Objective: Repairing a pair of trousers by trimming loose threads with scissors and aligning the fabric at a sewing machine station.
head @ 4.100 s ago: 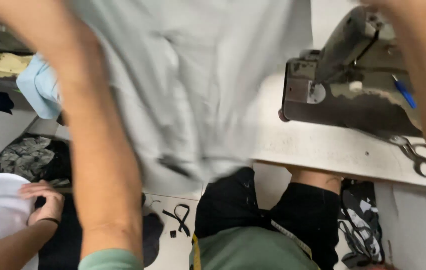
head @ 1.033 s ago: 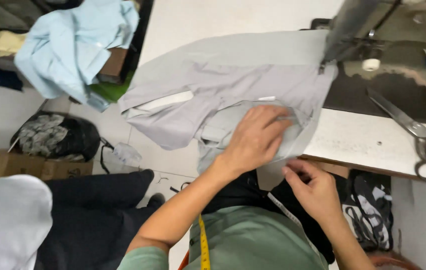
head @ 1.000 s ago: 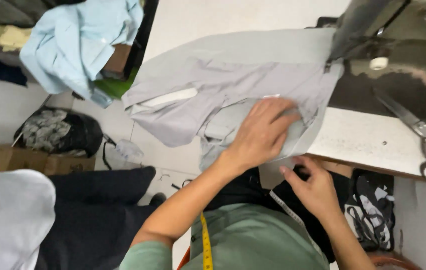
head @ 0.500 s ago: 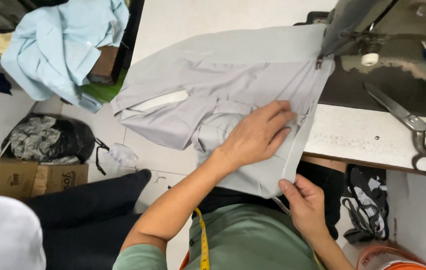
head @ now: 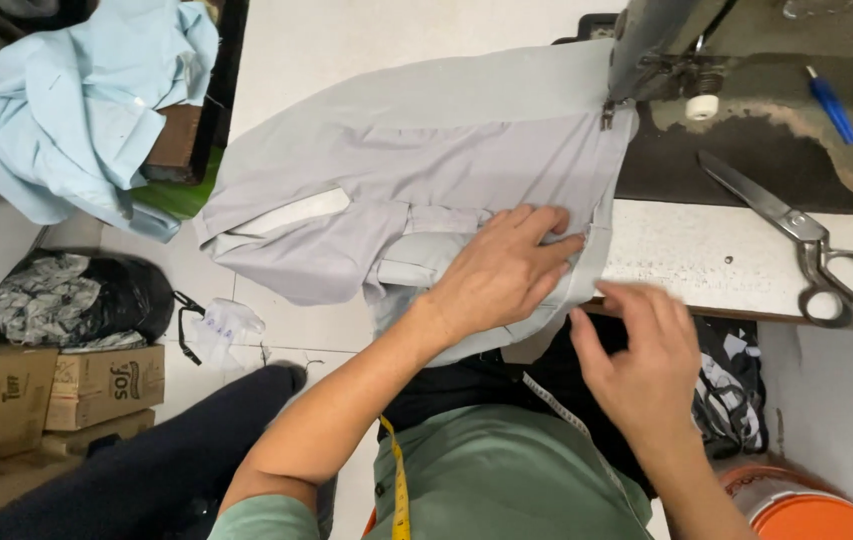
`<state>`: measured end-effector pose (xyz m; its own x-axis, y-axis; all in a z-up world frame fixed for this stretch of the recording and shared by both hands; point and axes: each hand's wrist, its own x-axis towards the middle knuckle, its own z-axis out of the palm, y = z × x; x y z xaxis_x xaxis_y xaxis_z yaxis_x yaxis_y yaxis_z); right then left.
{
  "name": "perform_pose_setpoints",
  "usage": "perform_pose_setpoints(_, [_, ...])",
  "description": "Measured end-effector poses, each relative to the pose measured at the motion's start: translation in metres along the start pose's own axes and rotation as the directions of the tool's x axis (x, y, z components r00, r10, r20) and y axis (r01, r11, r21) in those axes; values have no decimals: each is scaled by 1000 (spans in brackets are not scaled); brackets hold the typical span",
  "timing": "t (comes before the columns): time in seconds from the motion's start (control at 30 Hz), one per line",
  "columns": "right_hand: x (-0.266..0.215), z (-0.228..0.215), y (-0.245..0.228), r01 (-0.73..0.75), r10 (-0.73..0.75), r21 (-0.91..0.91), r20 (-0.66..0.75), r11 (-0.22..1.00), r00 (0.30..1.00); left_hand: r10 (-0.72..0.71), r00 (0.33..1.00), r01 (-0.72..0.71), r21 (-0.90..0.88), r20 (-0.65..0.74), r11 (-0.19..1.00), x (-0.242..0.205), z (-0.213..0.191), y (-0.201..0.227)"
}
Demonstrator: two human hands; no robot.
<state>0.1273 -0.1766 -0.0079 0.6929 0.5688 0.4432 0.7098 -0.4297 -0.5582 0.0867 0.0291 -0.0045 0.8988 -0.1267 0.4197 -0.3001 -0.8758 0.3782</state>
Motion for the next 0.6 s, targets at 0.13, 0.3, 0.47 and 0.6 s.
perform_pose_setpoints(0.13, [36, 11, 10, 152, -161, -117, -75, 981, 984, 5, 999, -8, -70, -35, 998, -5, 10, -7])
perform_pose_setpoints(0.3, [41, 15, 28, 91, -93, -27, -81, 995, 992, 15, 999, -16, -23, -32, 1000, -1, 4, 1])
perform_pose_setpoints(0.47, [51, 3, 12, 51, -45, 74, -84, 996, 995, 11, 1000, -11, 4, -25, 1000, 0, 7, -1])
perform_pose_setpoints(0.6, [58, 10, 16, 58, -59, -23, -46, 998, 997, -5, 998, 2, -48, -67, 999, 0, 13, -2])
